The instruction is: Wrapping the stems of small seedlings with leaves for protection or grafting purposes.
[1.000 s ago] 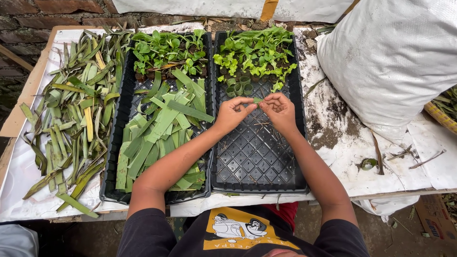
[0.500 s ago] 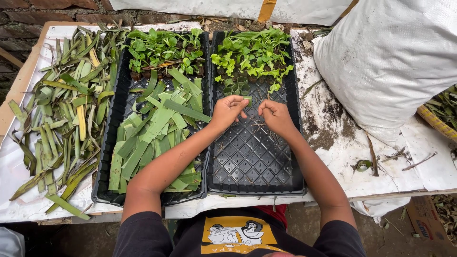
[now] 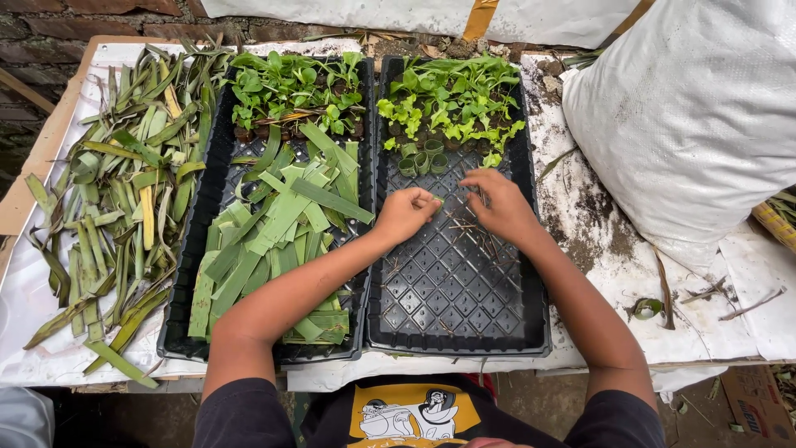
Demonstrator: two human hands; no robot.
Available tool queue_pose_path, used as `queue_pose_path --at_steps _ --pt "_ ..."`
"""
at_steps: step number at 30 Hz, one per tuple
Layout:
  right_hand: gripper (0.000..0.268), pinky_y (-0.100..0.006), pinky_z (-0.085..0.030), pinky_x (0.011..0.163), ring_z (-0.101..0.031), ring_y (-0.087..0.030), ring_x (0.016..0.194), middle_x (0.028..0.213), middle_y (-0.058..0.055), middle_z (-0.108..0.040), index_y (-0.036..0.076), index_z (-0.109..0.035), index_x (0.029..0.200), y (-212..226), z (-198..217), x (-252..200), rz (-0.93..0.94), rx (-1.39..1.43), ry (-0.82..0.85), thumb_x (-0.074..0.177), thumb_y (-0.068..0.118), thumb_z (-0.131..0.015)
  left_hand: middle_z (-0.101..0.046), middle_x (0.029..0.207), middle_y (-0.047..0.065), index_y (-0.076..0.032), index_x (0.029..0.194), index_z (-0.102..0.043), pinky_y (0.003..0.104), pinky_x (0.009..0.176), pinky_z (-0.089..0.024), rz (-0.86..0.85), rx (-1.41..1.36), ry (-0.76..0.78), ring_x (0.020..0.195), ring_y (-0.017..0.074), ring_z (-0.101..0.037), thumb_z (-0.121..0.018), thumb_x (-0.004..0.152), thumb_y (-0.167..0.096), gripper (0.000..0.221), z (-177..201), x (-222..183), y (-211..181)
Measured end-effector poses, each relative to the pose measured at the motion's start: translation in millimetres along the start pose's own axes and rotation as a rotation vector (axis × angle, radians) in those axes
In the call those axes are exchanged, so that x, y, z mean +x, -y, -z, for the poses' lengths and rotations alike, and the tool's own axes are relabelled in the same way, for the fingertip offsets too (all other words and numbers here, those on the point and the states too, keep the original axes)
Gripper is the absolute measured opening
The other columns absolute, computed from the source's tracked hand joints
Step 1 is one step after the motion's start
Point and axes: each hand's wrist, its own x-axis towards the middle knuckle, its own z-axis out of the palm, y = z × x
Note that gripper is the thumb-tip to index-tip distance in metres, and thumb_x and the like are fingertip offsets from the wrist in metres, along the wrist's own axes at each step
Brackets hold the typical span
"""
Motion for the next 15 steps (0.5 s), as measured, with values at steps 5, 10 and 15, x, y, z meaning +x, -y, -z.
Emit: queue_pose_path --at_steps 5,10,15 --pt "0.012 -0.035 -0.060 0.079 -0.073 -0.027 0.093 0.099 -0.011 -0.074 0.008 -0.077 0.114 -98 -12 126 0.019 -0.061 -0.115 0.103 0.008 -0.071 -0.079 0.084 0.007 -0.001 0.102 -0.076 0.023 0.061 -0.057 0.065 0.076 0.043 0.069 0.0111 -0.075 -0.073 0.089 -0.018 0.021 3 -9 -15" --pt "0.018 -0.046 -0.063 0.085 -0.075 -0.030 0.094 0.108 -0.017 -0.078 0.002 -0.079 0.116 -136 -38 261 0.079 -0.223 -0.159 0.101 0.010 -0.072 -0.076 0.086 -0.002 -0.016 0.098 -0.076 0.030 0.078 -0.057 0.234 0.137 0.173 0.079 0.0102 -0.070 -0.071 0.096 -0.026 0.013 9 -11 -44" --pt "0.026 -0.057 -0.062 0.068 -0.071 -0.040 0.091 0.110 -0.022 -0.074 0.015 -0.079 0.120 -196 -94 343 -0.059 -0.524 0.086 0.095 0.009 -0.075 -0.076 0.085 -0.001 -0.013 0.098 -0.077 0.029 0.074 -0.056 0.222 0.093 0.204 0.079 0.0113 -0.068 -0.071 0.096 -0.028 0.016 10 -11 -43"
